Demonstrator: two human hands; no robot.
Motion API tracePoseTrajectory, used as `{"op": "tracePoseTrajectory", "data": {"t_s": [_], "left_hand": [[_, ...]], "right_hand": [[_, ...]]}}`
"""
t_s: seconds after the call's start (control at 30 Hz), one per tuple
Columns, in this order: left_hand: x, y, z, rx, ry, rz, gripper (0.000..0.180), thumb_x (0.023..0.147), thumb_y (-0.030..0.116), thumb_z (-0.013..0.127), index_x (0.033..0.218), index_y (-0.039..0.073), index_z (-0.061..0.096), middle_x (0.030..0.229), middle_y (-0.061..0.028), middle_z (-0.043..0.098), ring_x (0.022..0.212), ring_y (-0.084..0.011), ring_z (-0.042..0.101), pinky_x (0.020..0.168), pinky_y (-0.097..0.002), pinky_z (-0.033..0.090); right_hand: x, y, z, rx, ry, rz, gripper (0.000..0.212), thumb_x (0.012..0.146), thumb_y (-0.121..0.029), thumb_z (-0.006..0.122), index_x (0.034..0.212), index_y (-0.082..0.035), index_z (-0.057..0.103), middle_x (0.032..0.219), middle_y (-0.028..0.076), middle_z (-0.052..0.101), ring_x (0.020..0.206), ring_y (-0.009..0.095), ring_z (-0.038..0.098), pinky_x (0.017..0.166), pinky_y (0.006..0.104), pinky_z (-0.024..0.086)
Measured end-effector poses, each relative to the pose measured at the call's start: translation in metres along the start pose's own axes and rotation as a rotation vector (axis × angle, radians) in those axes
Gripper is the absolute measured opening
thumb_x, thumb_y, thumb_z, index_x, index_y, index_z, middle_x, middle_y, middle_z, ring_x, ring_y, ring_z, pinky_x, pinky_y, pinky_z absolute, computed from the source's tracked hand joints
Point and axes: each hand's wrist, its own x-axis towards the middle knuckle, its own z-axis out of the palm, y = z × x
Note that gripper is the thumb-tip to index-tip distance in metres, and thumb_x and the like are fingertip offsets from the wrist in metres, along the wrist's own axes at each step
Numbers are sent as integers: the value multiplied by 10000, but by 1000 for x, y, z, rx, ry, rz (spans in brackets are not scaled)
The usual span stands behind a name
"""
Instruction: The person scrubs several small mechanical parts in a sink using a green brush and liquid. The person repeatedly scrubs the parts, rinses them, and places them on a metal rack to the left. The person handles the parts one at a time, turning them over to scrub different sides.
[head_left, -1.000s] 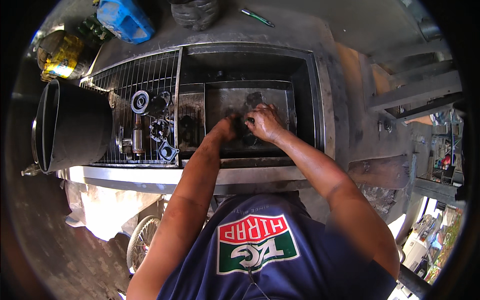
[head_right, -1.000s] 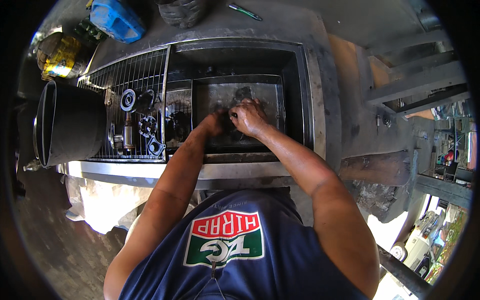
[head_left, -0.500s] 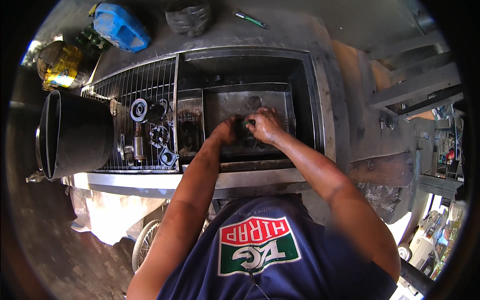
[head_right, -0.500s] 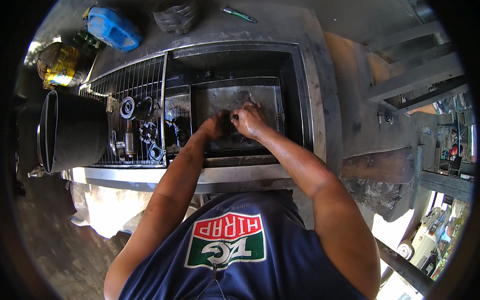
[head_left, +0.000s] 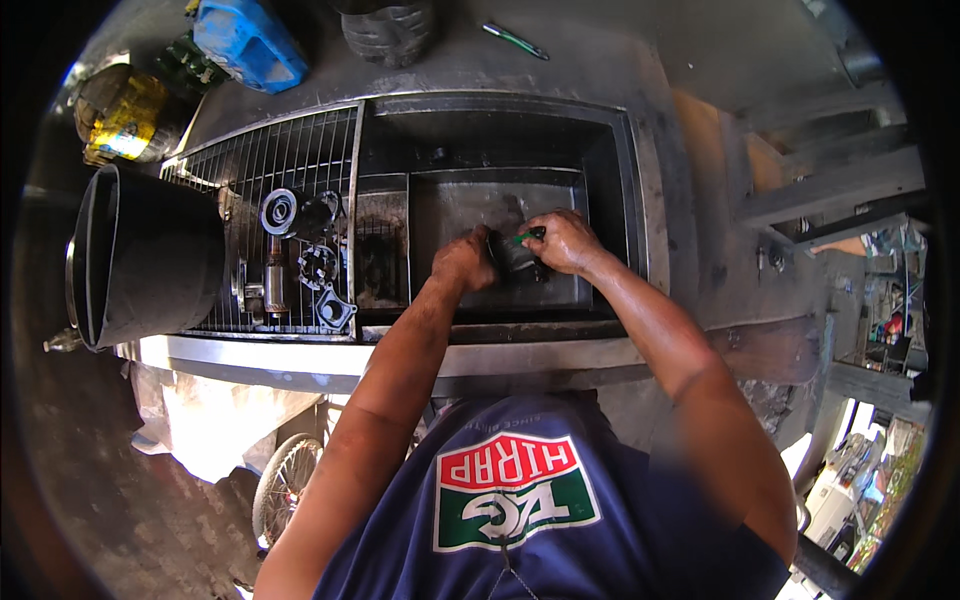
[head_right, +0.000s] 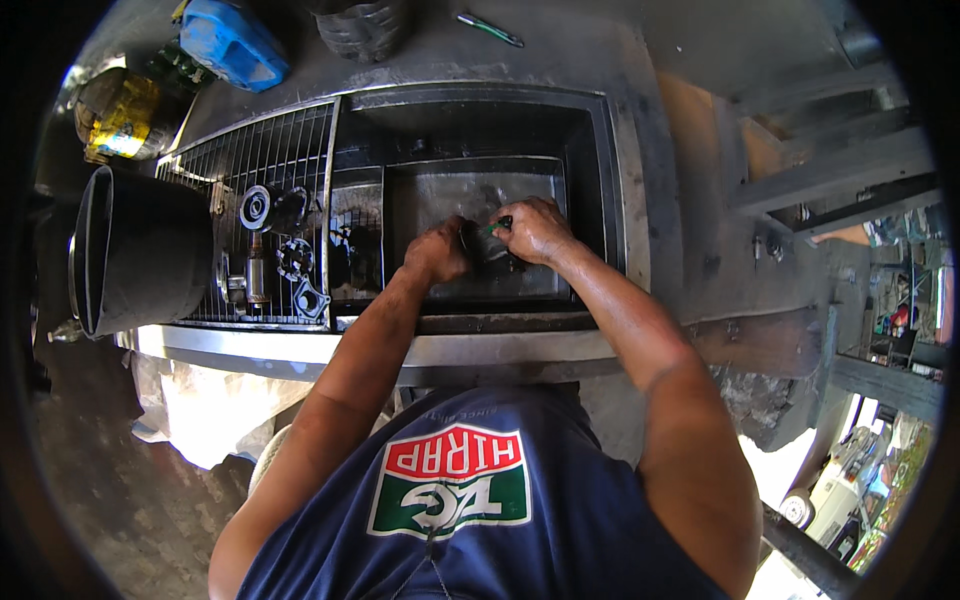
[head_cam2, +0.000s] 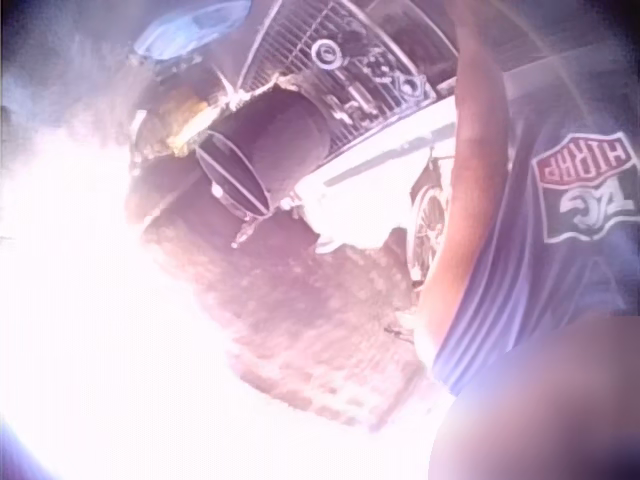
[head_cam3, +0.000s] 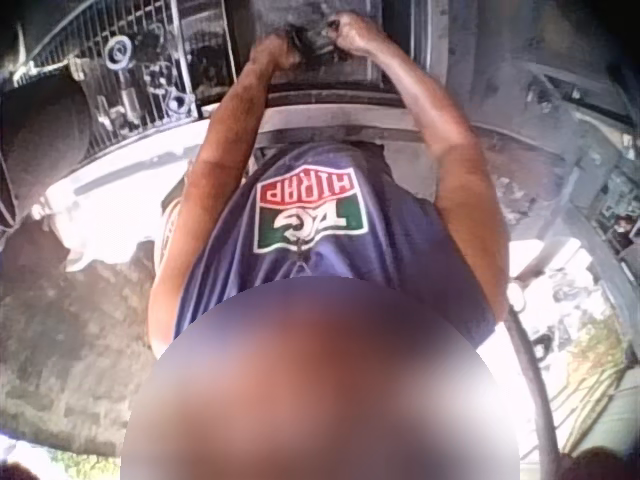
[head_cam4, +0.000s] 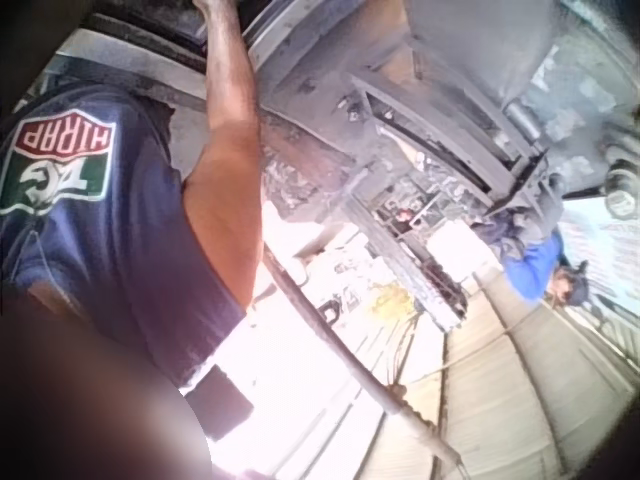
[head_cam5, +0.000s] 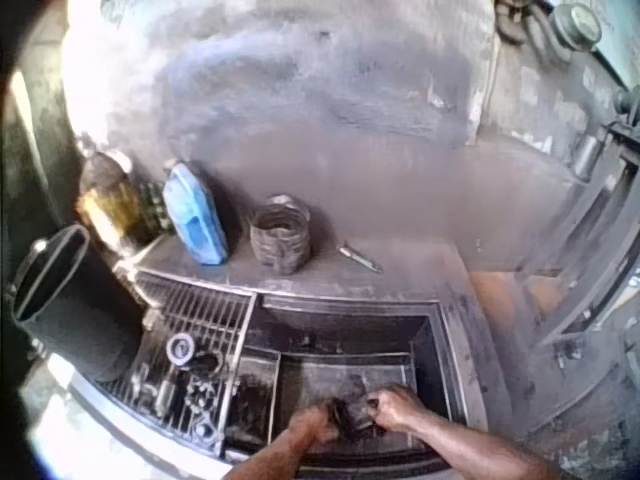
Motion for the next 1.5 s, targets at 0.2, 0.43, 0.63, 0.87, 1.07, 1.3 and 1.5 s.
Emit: {"op": "tracePoseTrajectory", "data": {"t_s": [0.2, 0.43, 0.63, 0.87, 1.07, 1.3, 1.5], "left_hand": [[2, -7, 0, -85, -50, -66, 929, 704, 353, 877, 1454, 7, 452, 1325, -257, 690, 1291, -406, 645, 1101, -455, 522], [8, -9, 4, -153, -85, -77, 1000, 719, 397, 900, 1479, -34, 414, 1342, -274, 671, 1300, -419, 631, 1116, -456, 510], [-2, 5, 0, -54, -3, -10, 963, 728, 515, 870, 1441, -30, 519, 1243, -286, 723, 1217, -402, 691, 1062, -457, 538], [-12, 15, -20, -1, 164, -225, 1001, 752, 801, 760, 1315, -19, 645, 1186, -249, 752, 1176, -405, 711, 1031, -479, 550], [0, -8, -5, -105, 316, 28, 767, 768, 480, 908, 1318, 10, 654, 1256, -256, 724, 1243, -368, 678, 1071, -476, 531], [17, -37, 15, -354, 195, 64, 712, 755, 489, 915, 1236, 0, 723, 1223, -239, 743, 1181, -394, 702, 1040, -457, 545], [15, -40, 12, -284, 77, 0, 685, 791, 556, 874, 1171, -1, 754, 1261, -226, 733, 1196, -388, 695, 1015, -454, 554]], "right_hand": [[10, 12, 16, 111, -11, -92, 239, 916, -261, 754, 1078, -92, 803, 1085, 204, 772, 1097, 402, 715, 1009, 465, 539], [69, 63, 41, 178, 116, 200, 265, 947, -275, 707, 1092, -65, 780, 1060, 220, 766, 1032, 404, 732, 898, 444, 571], [50, 39, 37, 444, 384, 39, 244, 951, -259, 711, 1030, -31, 742, 963, 195, 764, 929, 327, 756, 832, 422, 576], [52, 71, 60, 448, 584, 44, 190, 924, -185, 731, 1064, -63, 770, 991, 178, 775, 898, 292, 764, 819, 393, 588], [77, 93, 107, 581, 298, 208, 156, 957, -233, 738, 1050, -109, 717, 816, 99, 747, 783, 251, 747, 719, 394, 590], [54, 18, 71, 750, 117, -79, 73, 1010, -112, 662, 994, -45, 685, 810, 45, 707, 655, 141, 684, 598, 330, 571], [60, 19, 57, 965, 267, 25, 80, 1008, -90, 665, 945, -48, 690, 738, 49, 684, 610, 136, 670, 539, 311, 546]]}}
